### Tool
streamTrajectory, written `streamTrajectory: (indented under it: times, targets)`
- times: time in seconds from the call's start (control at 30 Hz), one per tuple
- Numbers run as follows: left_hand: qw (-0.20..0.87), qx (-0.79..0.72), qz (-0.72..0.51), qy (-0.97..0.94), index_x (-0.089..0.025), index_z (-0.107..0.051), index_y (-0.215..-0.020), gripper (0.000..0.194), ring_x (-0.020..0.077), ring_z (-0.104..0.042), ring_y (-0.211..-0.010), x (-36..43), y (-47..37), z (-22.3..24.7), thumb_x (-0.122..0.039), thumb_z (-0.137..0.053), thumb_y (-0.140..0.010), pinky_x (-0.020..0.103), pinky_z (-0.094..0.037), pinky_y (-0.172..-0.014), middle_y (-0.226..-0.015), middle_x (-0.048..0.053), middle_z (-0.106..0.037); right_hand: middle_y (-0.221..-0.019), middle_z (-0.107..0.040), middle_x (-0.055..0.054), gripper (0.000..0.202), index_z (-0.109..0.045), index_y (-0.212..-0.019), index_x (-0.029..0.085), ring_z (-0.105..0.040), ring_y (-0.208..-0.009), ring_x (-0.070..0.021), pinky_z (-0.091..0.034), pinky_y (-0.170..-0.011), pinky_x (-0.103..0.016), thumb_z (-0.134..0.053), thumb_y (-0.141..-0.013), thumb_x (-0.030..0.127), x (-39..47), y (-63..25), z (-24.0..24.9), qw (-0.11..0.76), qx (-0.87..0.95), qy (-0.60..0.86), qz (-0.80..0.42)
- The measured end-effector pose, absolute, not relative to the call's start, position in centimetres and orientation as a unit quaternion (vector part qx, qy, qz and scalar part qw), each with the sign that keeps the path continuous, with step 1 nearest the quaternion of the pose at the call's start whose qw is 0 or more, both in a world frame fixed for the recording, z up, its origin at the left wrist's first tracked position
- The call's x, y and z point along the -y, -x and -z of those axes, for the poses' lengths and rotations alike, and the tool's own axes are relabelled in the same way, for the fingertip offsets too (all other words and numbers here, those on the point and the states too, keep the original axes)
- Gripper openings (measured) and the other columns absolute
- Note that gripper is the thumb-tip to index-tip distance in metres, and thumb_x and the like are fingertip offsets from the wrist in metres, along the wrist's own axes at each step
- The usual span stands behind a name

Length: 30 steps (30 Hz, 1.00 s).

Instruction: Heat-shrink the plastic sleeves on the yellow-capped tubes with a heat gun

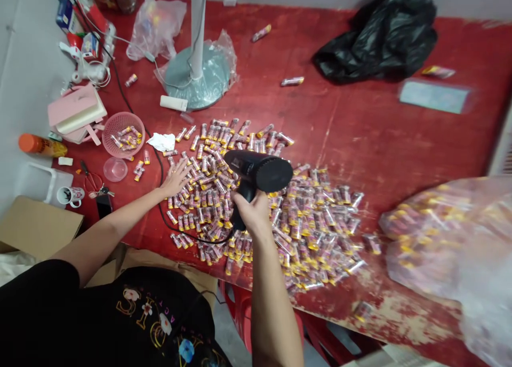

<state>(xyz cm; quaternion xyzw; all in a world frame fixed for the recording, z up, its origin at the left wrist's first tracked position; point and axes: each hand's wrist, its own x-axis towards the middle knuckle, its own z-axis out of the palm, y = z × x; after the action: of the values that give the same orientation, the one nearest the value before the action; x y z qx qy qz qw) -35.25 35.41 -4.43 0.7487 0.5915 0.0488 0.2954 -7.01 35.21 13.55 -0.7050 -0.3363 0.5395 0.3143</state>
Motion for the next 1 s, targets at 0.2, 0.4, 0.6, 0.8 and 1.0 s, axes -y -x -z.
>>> streamTrajectory:
  times: [0.2, 0.4, 0.6, 0.8, 1.0]
  targets:
    - [0.31, -0.712, -0.07, -0.626, -0.011, -0.016, -0.165, 0.075, 0.0324, 0.002, -0.162, -34.3, 34.5, 5.0, -0.05, -0.034, -0.104, 0.063, -0.012, -0.126, -0.172, 0.025, -0.004, -0.072, -0.062, 0.0, 0.043, -0.059, -0.085, 0.022, -0.055, -0.059, -0.017, -0.048, -0.051, -0.031, -0.082, -0.055, 0.044, -32.1, 6.9, -14.5, 0.302, 0.326, 0.719, -0.535]
    - [0.34, -0.663, -0.096, -0.66, -0.017, -0.022, -0.164, 0.067, 0.0265, -0.003, -0.162, -33.5, 34.3, 5.0, -0.049, -0.029, -0.105, 0.057, -0.011, -0.128, -0.174, 0.018, -0.01, -0.069, -0.06, 0.0, 0.04, -0.058, -0.083, 0.022, -0.054, -0.056, -0.0167, -0.047, -0.051, -0.032, -0.079, -0.058, 0.045, -33.3, 8.6, -14.5, 0.311, 0.357, 0.69, -0.547]
    - [0.327, -0.729, -0.086, -0.596, -0.007, -0.021, -0.163, 0.073, 0.0283, -0.007, -0.162, -35.5, 37.3, 5.0, -0.043, -0.038, -0.102, 0.053, -0.017, -0.128, -0.172, 0.024, -0.011, -0.065, -0.058, 0.001, 0.035, -0.058, -0.082, 0.022, -0.053, -0.054, -0.0162, -0.045, -0.05, -0.031, -0.076, -0.058, 0.041, -35.8, 10.3, -15.1, 0.312, 0.399, 0.669, -0.544]
    - [0.308, -0.76, -0.099, -0.563, -0.012, -0.026, -0.162, 0.07, 0.0319, -0.012, -0.161, -39.0, 39.0, 6.2, -0.045, -0.041, -0.102, 0.055, -0.022, -0.127, -0.172, 0.021, -0.015, -0.065, -0.057, 0.001, 0.034, -0.057, -0.079, 0.022, -0.05, -0.056, -0.0135, -0.042, -0.05, -0.027, -0.076, -0.058, 0.042, -35.7, 10.8, -14.1, 0.312, 0.421, 0.666, -0.531]
    - [0.345, -0.686, -0.113, -0.63, -0.01, -0.028, -0.161, 0.069, 0.0268, -0.017, -0.161, -39.6, 37.8, 7.0, -0.047, -0.032, -0.103, 0.049, -0.023, -0.128, -0.171, 0.021, -0.022, -0.063, -0.059, 0.001, 0.036, -0.057, -0.082, 0.022, -0.053, -0.054, -0.0152, -0.044, -0.048, -0.029, -0.078, -0.058, 0.041, -36.3, 10.9, -13.2, 0.304, 0.404, 0.672, -0.541]
